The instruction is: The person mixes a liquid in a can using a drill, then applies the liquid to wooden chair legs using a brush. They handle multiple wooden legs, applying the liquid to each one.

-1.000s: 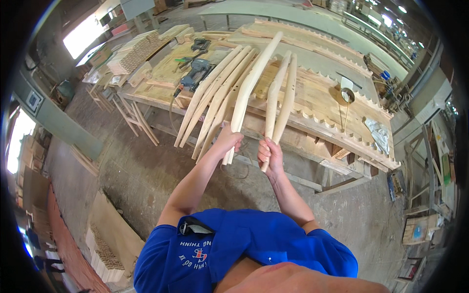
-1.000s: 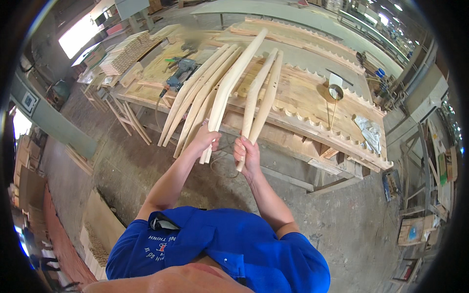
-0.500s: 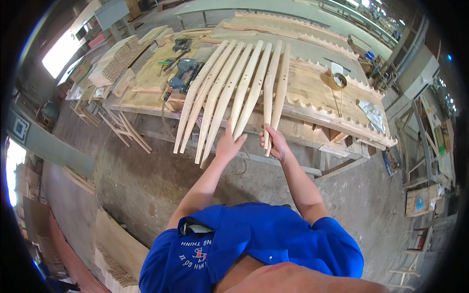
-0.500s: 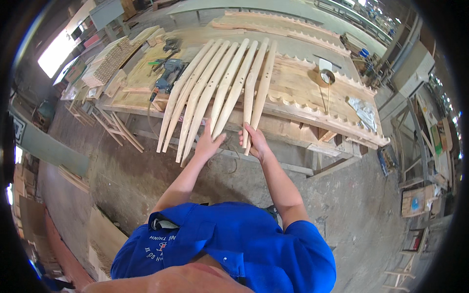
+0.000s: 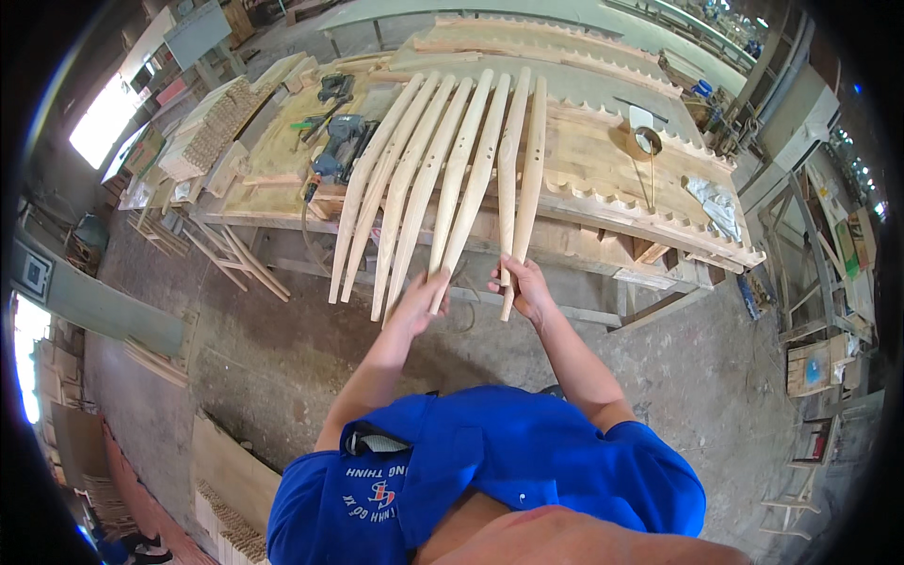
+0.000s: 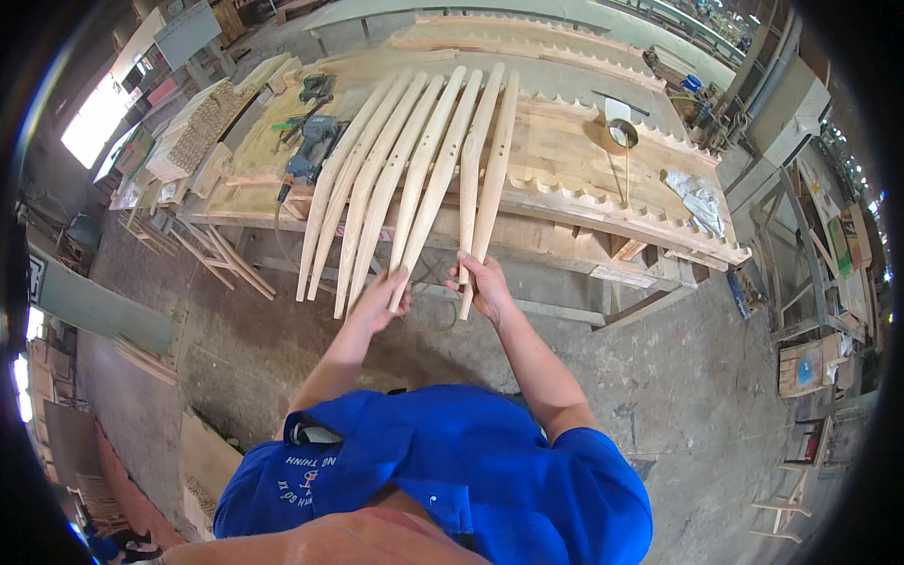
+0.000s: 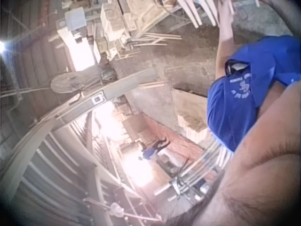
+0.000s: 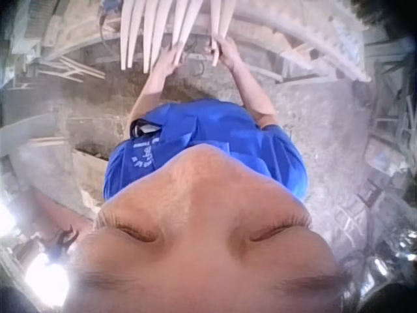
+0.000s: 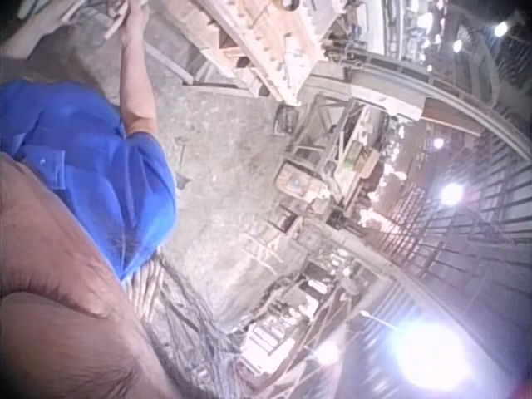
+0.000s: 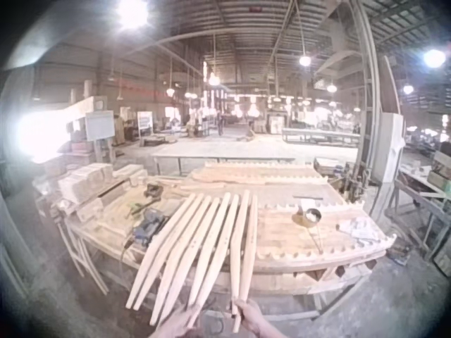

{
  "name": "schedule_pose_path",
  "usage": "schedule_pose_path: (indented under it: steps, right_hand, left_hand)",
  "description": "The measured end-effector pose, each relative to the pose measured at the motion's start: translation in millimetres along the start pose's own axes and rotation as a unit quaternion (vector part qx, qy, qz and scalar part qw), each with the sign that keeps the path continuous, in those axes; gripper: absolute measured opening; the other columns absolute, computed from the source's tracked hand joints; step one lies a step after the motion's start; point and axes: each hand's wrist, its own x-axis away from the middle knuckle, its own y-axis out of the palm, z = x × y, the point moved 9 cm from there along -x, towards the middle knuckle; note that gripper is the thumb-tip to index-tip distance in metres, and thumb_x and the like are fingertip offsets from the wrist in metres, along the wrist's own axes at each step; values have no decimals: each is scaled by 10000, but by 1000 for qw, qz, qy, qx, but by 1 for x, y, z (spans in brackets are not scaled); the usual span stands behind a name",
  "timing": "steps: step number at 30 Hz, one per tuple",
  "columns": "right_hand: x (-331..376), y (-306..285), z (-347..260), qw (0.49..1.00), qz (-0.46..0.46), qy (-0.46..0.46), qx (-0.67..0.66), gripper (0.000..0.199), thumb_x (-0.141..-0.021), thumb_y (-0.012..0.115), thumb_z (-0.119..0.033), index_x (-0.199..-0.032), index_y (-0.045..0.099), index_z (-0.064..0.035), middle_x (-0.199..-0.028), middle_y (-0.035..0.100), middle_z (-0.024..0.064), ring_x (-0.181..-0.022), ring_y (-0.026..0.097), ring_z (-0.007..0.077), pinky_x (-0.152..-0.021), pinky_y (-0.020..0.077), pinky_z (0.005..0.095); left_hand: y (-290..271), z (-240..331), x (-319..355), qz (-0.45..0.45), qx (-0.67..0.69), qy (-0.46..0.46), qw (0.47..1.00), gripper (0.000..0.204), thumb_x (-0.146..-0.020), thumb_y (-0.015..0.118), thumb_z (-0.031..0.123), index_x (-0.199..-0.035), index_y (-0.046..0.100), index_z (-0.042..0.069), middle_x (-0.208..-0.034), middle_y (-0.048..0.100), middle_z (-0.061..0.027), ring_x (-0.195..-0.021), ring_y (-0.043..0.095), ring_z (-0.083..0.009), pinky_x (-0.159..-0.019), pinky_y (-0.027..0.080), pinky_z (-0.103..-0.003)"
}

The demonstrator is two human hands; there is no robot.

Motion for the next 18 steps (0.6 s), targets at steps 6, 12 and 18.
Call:
schedule_pose_path:
  steps: [6,12,18]
  right_hand:
    - [19,22,37,990,-69,69,-98,160,-933,513,-194,-986,519,-44,-792,591,51,-685,598,160,-589,547,311]
    - [46,18,56,994,-30,93,-40,214,-936,512,-218,-1051,517,-38,-887,626,84,-797,634,195,-659,561,365]
    - [38,21,44,995,-71,63,10,300,-933,517,-230,-1119,477,1,-1023,612,133,-867,635,210,-656,569,372]
  left_hand:
    - [17,-36,17,-106,237,-30,965,209,-894,589,330,-874,545,126,-663,489,48,-577,463,-85,-531,373,-220]
    - [24,-54,20,-98,264,-65,957,226,-924,529,360,-914,546,136,-648,499,39,-576,461,-78,-541,373,-229]
    - [3,-22,27,29,69,75,994,318,-947,463,396,-949,533,86,-716,590,-15,-570,523,-81,-503,415,-211]
